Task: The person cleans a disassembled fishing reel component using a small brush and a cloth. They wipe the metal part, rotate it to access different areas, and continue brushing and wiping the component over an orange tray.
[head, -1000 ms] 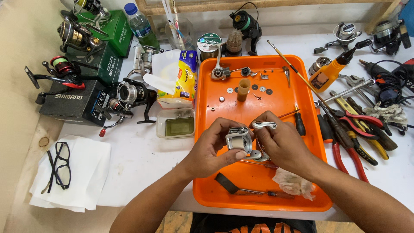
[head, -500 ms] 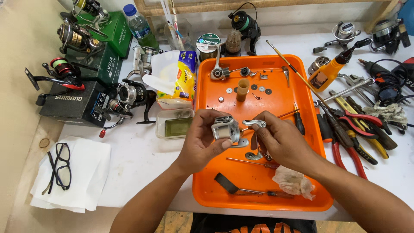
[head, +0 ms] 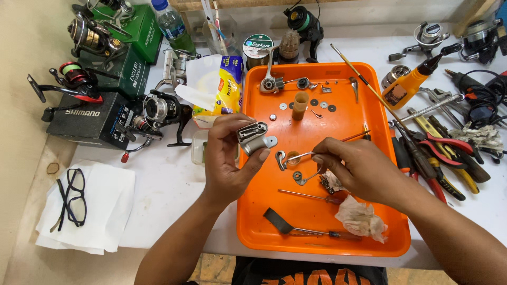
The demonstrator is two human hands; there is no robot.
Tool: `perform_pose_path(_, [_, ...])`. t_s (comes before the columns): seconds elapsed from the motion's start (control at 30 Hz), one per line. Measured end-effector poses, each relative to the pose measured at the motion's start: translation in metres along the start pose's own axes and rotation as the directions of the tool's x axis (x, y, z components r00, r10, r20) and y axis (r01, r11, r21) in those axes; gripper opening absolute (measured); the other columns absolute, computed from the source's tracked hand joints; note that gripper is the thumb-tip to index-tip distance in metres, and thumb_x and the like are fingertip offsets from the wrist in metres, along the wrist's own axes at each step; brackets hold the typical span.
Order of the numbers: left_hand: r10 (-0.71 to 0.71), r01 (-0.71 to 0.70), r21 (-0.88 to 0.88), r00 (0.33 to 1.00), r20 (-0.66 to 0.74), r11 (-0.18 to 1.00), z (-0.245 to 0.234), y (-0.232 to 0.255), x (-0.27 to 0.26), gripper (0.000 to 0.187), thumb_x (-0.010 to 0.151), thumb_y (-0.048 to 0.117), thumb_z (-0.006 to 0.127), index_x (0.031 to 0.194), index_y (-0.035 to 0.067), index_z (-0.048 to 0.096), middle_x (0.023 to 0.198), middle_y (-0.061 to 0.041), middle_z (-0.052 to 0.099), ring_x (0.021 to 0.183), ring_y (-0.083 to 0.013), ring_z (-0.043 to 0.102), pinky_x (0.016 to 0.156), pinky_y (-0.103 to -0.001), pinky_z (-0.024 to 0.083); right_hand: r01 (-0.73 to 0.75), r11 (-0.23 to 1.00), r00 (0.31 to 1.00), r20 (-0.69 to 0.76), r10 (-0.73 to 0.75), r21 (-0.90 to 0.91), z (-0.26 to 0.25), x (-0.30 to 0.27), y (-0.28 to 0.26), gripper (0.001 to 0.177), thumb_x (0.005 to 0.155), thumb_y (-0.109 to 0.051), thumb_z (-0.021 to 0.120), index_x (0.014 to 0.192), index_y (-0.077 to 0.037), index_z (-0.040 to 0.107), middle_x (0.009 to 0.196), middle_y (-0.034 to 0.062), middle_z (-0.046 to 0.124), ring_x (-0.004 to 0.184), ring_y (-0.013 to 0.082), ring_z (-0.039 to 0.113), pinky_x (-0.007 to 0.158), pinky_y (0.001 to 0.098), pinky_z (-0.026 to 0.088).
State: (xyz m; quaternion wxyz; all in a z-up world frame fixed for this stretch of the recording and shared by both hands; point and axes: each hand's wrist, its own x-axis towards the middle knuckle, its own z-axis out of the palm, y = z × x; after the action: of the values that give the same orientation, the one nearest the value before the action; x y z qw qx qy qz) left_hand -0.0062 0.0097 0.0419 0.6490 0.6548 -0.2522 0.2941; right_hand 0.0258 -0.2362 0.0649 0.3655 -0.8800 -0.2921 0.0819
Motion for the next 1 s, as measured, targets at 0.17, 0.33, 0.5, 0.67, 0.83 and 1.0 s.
perform_pose_path(0.17, [0.092,-0.091,0.107,0.996,-0.007,0.99,-0.003,0.005,0.003,0.044,0.086,0.008,0.074,0.116,-0.004,0.045,0.112,-0.019,0.051,0.106,-0.0295,0.059,0.093,-0.04,0.055,0.044,0.999,0.999,0.001,-0.044,-0.011,0.007,0.003,0.006,0.011,0.094,-0.016,0.057,0.099,-0.016,0.067,0.068,0.0039,0.077,0.048,0.0252,0.067,0.045,0.0338,0.051])
perform_pose_path(0.33, [0.128,-0.121,0.152,0.991,-0.036,0.981,-0.007,0.009,0.006,0.041,0.087,0.008,0.072,0.116,-0.003,0.046,0.113,-0.018,0.051,0.108,-0.0288,0.058,0.093,-0.04,0.056,0.057,0.998,0.998,-0.014,-0.057,0.005,0.01,0.002,0.009,0.012,0.094,-0.014,0.058,0.099,-0.016,0.068,0.07,0.005,0.077,0.038,0.0216,0.06,0.04,0.0321,0.047])
perform_pose_path(0.5, [0.129,-0.121,0.208,0.991,-0.027,0.971,-0.012,0.011,0.009,0.037,0.089,0.007,0.071,0.117,-0.001,0.047,0.118,-0.017,0.05,0.112,-0.0284,0.057,0.094,-0.039,0.056,0.05,0.999,0.999,-0.009,-0.05,0.012,0.011,0.003,0.009,0.012,0.093,-0.011,0.06,0.101,-0.012,0.068,0.072,0.0067,0.078,0.047,0.0262,0.068,0.04,0.0326,0.049])
perform_pose_path(0.67, [0.107,-0.098,0.154,0.993,-0.05,0.983,-0.009,0.006,0.007,0.04,0.087,0.006,0.073,0.117,0.001,0.047,0.12,-0.018,0.051,0.112,-0.0288,0.058,0.094,-0.041,0.055,0.119,0.964,0.993,0.049,-0.11,-0.239,0.017,0.012,0.004,0.007,0.094,-0.018,0.059,0.099,-0.017,0.062,0.073,0.0039,0.075,0.062,0.0292,0.071,0.049,0.0407,0.055])
perform_pose_path(0.83, [0.145,-0.135,0.282,0.989,-0.017,0.95,-0.01,0.009,0.006,0.038,0.086,0.009,0.076,0.114,0.002,0.05,0.118,-0.015,0.053,0.111,-0.0311,0.06,0.094,-0.043,0.054,0.262,0.824,0.965,0.138,-0.223,-0.503,0.035,0.025,-0.009,0.009,0.095,-0.015,0.056,0.104,-0.018,0.055,0.072,0.0075,0.07,0.064,0.0307,0.069,0.053,0.0423,0.055])
perform_pose_path(1.0, [0.17,-0.159,0.344,0.985,-0.004,0.925,-0.009,0.008,0.003,0.039,0.083,0.013,0.08,0.112,0.005,0.055,0.118,-0.012,0.056,0.112,-0.0306,0.06,0.096,-0.044,0.053,0.404,0.701,0.911,0.183,-0.371,-0.588,0.059,0.036,0.004,0.011,0.094,-0.011,0.055,0.102,-0.018,0.056,0.07,0.004,0.066,0.064,0.0252,0.067,0.046,0.0374,0.053])
